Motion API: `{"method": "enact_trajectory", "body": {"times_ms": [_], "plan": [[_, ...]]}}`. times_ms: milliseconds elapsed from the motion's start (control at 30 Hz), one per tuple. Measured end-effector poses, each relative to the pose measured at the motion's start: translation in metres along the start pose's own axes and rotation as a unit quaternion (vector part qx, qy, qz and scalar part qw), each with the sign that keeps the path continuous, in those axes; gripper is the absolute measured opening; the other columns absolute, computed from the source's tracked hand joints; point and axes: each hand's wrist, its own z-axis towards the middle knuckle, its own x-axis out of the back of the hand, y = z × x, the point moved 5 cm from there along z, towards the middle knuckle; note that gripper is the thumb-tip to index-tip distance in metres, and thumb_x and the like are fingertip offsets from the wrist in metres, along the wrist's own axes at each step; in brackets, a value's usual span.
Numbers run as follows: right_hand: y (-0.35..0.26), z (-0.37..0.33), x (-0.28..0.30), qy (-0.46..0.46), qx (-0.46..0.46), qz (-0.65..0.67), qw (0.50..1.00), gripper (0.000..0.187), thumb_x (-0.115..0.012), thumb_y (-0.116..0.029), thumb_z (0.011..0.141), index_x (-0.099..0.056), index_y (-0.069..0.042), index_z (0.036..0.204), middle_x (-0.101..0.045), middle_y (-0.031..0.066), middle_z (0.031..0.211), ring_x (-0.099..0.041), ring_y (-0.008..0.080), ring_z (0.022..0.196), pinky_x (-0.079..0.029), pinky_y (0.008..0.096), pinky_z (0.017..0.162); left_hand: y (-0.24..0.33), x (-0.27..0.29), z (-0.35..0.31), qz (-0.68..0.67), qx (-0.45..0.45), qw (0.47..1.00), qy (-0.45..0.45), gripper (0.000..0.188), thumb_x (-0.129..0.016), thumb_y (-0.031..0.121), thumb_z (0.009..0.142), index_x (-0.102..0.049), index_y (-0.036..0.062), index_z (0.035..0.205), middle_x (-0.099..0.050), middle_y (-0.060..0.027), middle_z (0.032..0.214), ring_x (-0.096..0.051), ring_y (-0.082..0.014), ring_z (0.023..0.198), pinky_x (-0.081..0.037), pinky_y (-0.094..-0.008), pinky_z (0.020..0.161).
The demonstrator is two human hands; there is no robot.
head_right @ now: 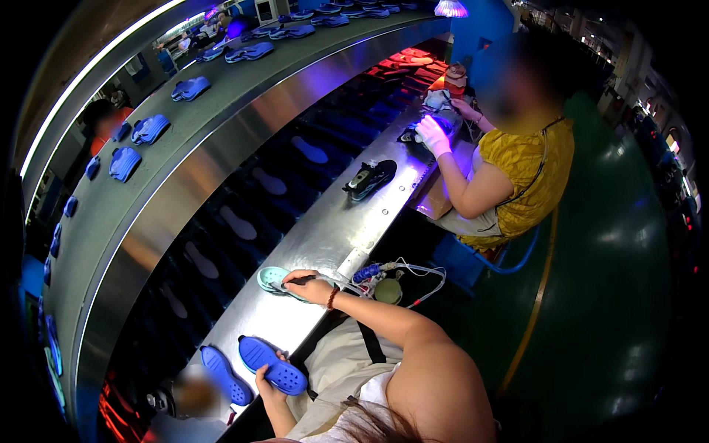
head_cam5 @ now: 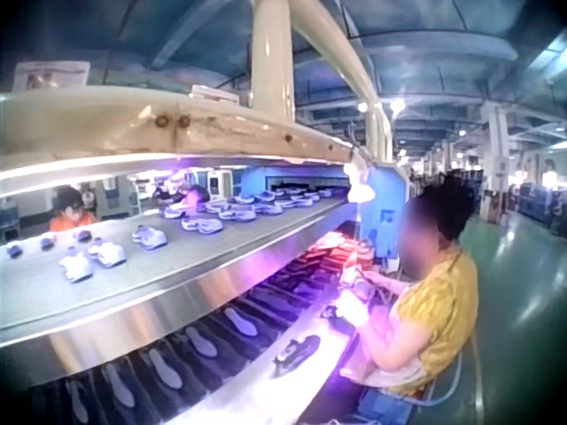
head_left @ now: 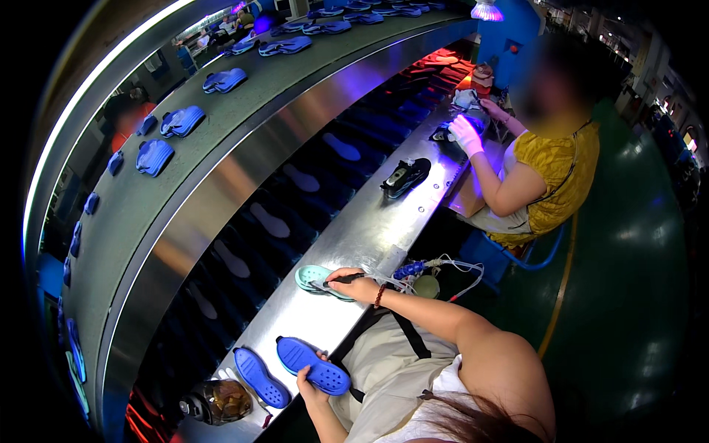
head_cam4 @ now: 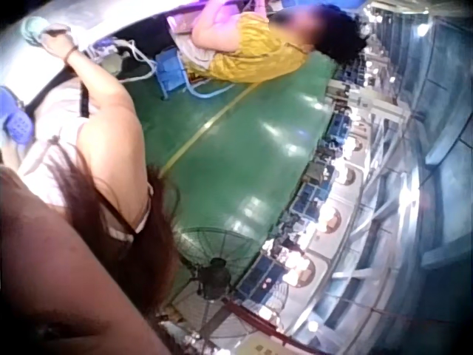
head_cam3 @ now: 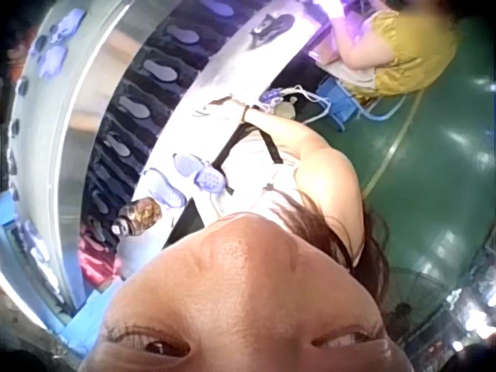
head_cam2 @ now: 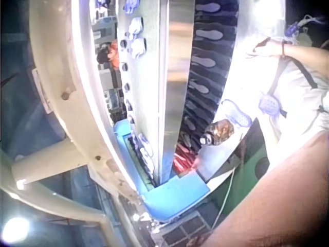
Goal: The person reaches for blue soles from a conveyor belt, places them on a workstation, and applies a liquid using a brush to the interior surface of each sole.
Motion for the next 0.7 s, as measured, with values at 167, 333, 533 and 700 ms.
{"method": "enact_trajectory", "body": {"times_ms": [167,333,533,700], "plan": [[0.017,0.003,0.007,0.005,-0.047,0.059,0.997,0.019,-0.058,-0.018,0.078,-0.06,-0.004,0.091,-0.061,0.007,0.085,-0.057,0.0131,0.08,-0.044,0.0243,0.072,0.018,-0.001,0.018,-0.011,-0.022,0.999,0.02,0.04,-0.049,0.023,0.068,-0.049,-0.0067,0.096,-0.056,-0.016,0.087,-0.055,-0.0257,0.082,-0.045,-0.0353,0.076],[0.0,-0.004,0.001,0.017,0.008,-0.034,0.999,0.016,-0.058,-0.01,0.077,-0.06,-0.003,0.091,-0.061,0.0087,0.088,-0.057,0.0158,0.083,-0.045,0.0254,0.073,0.021,0.019,0.034,0.033,-0.066,0.997,0.03,0.045,-0.046,0.025,0.071,-0.048,-0.0067,0.102,-0.057,-0.0152,0.092,-0.056,-0.0239,0.083,-0.045,-0.034,0.079],[-0.032,-0.02,0.004,0.065,0.166,-0.117,0.977,0.013,-0.059,-0.005,0.075,-0.062,-0.002,0.088,-0.06,0.0115,0.089,-0.058,0.0236,0.084,-0.046,0.0283,0.074,0.019,0.027,0.034,0.002,-0.072,0.997,0.012,0.046,-0.044,0.028,0.076,-0.046,-0.0068,0.106,-0.057,-0.0164,0.097,-0.056,-0.0242,0.088,-0.043,-0.0346,0.083],[-0.039,-0.026,0.012,0.128,0.192,-0.145,0.962,0.012,-0.058,-0.003,0.075,-0.061,-0.001,0.087,-0.06,0.0144,0.092,-0.058,0.0258,0.088,-0.046,0.0304,0.076,0.019,0.023,0.031,0.013,-0.082,0.996,0.019,0.046,-0.044,0.028,0.077,-0.046,-0.0069,0.107,-0.056,-0.0167,0.097,-0.055,-0.0248,0.088,-0.044,-0.0356,0.081]]}}
